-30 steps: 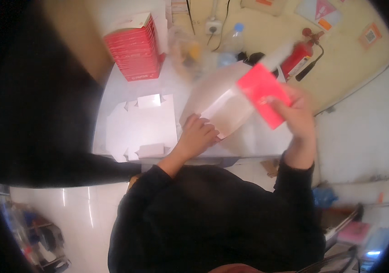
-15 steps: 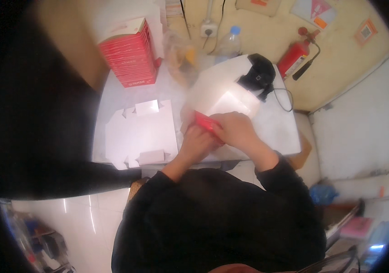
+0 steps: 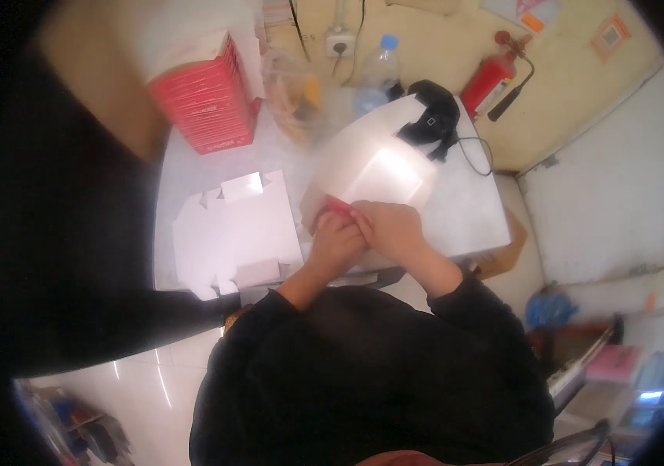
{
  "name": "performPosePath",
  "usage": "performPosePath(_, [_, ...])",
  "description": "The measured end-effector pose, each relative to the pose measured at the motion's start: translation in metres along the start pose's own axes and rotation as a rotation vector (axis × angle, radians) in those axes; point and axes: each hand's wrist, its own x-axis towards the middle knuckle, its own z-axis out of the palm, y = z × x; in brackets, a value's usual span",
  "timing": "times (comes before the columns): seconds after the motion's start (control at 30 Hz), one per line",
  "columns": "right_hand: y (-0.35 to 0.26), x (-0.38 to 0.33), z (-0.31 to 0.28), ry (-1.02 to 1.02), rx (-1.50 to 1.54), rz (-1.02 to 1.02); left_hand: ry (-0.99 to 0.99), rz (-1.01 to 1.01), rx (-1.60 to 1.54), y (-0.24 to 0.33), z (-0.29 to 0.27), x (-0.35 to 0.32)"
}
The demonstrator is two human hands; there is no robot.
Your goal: The person assembles multiple red and white cardboard boxes by folding the flaps and tucking them into place. They handle the boxes one at a time, repeatedly folding the sides and securing the structure on a white table.
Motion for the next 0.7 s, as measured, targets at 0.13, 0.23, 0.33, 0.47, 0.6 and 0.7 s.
performPosePath(0.13, [-0.013,-0.003,0.003,-0.04,-0.005,-0.002,-0.059,-0.029,-0.03,-0.011,0.003,-0.015])
performPosePath(0.23, [-0.013,-0.006,0.01,-0.033,0.033,-0.025,-0.082,-0.183,-0.119,-0.011,0.004,-0.017])
performPosePath(0.33, [-0.021,-0.002,0.005,0.015,0.1,-0.07,-0.106,-0.287,-0.201,-0.011,-0.002,-0.024])
performPosePath(0.47, [-0.062,0.007,-0.004,0.359,0.13,-0.418,-0.18,-0.308,-0.444,-0.007,-0.057,-0.013])
performPosePath(0.6, [-0.096,0.008,0.043,-0.039,0.626,-0.367,-0.301,-0.358,-0.315,-0.006,-0.11,-0.077])
performPosePath(0.7, [-0.116,0.025,0.12,-0.252,0.694,-0.293,-0.323,-0.177,-0.081,-0.007,-0.153,-0.118])
